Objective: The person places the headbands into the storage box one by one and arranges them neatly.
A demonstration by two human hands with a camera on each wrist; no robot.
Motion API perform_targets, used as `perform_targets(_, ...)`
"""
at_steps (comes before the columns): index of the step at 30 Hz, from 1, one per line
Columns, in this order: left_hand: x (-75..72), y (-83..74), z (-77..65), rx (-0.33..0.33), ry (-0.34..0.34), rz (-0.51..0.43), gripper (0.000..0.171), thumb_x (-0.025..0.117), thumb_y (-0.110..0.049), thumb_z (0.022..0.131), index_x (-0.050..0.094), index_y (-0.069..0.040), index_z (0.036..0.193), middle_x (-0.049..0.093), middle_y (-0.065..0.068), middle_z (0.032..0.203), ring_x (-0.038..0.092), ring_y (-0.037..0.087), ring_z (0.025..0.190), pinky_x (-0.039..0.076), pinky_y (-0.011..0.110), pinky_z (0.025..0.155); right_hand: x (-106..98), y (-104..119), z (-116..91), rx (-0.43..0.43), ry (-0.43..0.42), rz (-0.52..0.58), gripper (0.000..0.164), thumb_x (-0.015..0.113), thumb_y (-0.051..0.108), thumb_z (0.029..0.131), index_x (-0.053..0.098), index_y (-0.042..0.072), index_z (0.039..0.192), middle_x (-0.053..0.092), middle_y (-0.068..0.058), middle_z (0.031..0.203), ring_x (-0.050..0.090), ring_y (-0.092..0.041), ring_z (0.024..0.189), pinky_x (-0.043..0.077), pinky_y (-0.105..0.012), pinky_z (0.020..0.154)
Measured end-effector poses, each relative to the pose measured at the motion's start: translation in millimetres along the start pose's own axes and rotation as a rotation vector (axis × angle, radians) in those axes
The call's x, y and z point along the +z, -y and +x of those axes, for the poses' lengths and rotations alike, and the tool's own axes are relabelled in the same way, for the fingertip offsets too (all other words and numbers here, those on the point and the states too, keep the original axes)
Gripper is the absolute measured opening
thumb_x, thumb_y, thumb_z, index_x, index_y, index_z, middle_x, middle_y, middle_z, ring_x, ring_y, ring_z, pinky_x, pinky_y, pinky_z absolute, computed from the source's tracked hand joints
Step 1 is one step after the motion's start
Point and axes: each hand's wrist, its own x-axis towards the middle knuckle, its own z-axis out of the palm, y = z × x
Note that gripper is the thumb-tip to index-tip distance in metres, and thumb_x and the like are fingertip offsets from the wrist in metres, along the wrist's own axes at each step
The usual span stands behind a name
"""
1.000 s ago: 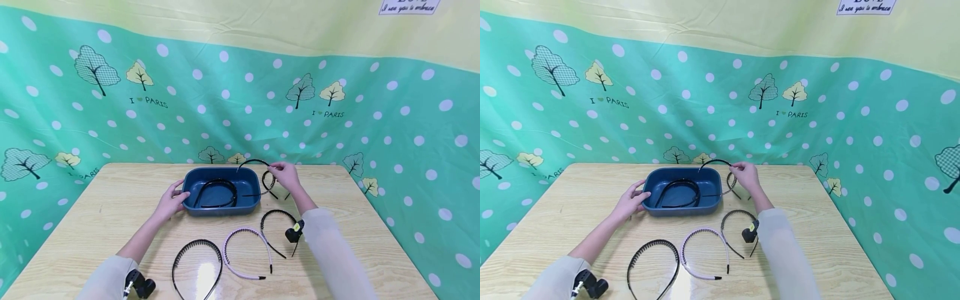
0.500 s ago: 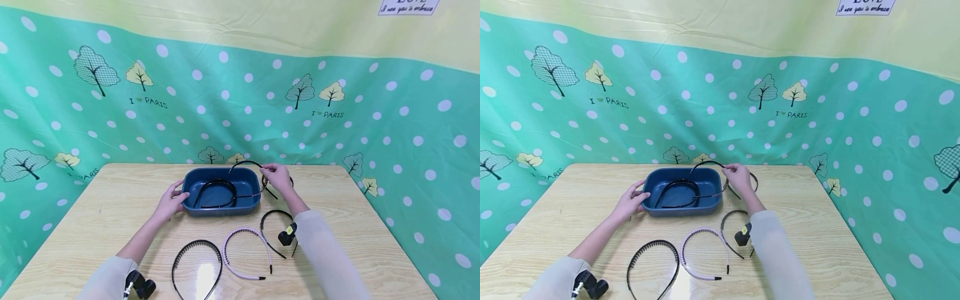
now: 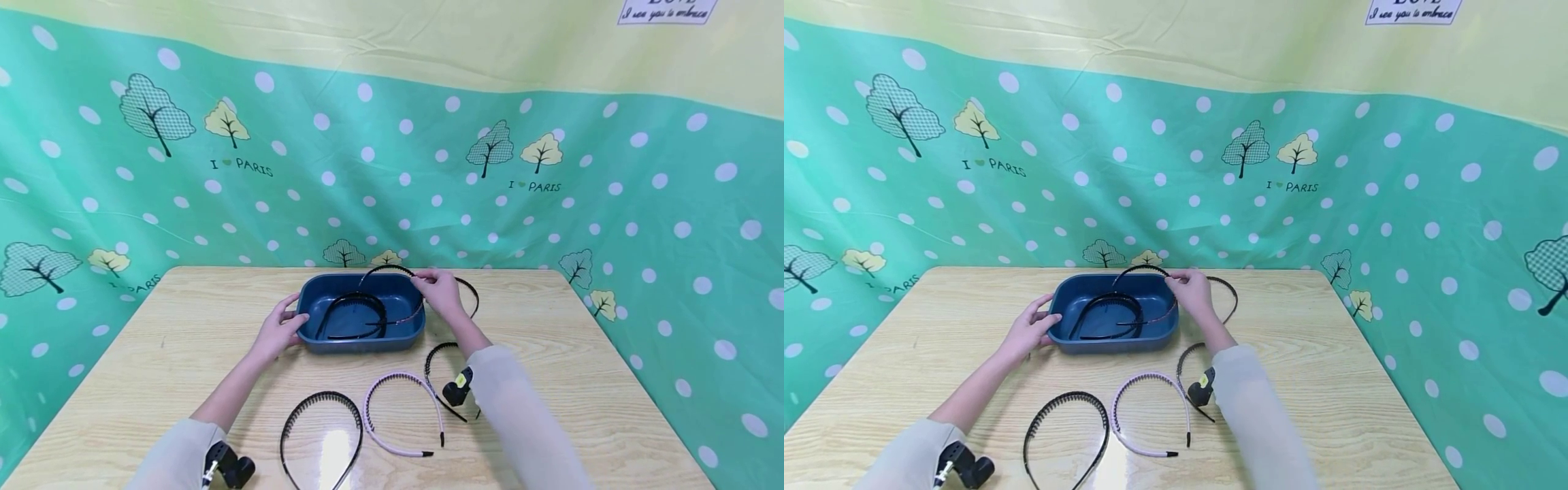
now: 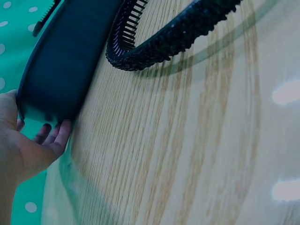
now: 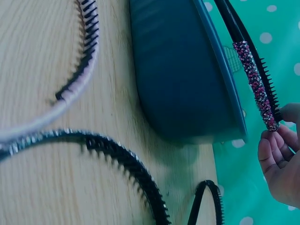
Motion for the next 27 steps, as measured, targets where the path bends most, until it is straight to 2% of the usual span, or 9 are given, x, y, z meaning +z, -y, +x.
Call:
perform_targets(10,0.1,-1.0,-0.6,-0.013,0.003,-0.017,0.062,0.051,-0.025,0.096,0.021,-0.017,0.15,0.034,0.028,0.138,0.061,0.023,0.095,0.057,0.032,0.077,15,11,-6,0.041,0.011,-0.036,0.024,0.068,0.026,0.085,0.072,0.008,0.102,0.066,-0.007,0.092,0.057,-0.015,0.079,0.045,-0.02,0.06)
perform_targets(19,0.3,-1.6,-1.3,-0.019,0.004,-0.031,0.062,0.051,-0.024,0.096,0.021,-0.017,0.15,0.033,0.028,0.139,0.061,0.028,0.1,0.057,0.032,0.078,28,13,-9,0.038,0.026,-0.011,0.023,0.067,0.026,0.085,0.071,0.007,0.099,0.062,-0.004,0.082,0.053,-0.014,0.072,0.043,-0.021,0.058)
perform_targets(27,1.3,-0.9,-1.0,-0.017,0.003,-0.033,0.062,0.051,-0.025,0.096,0.021,-0.017,0.15,0.035,0.029,0.138,0.061,0.027,0.099,0.057,0.032,0.077,40,17,-13,0.055,0.037,-0.012,0.023,0.067,0.027,0.086,0.071,0.009,0.099,0.064,-0.005,0.084,0.055,-0.014,0.074,0.045,-0.022,0.061)
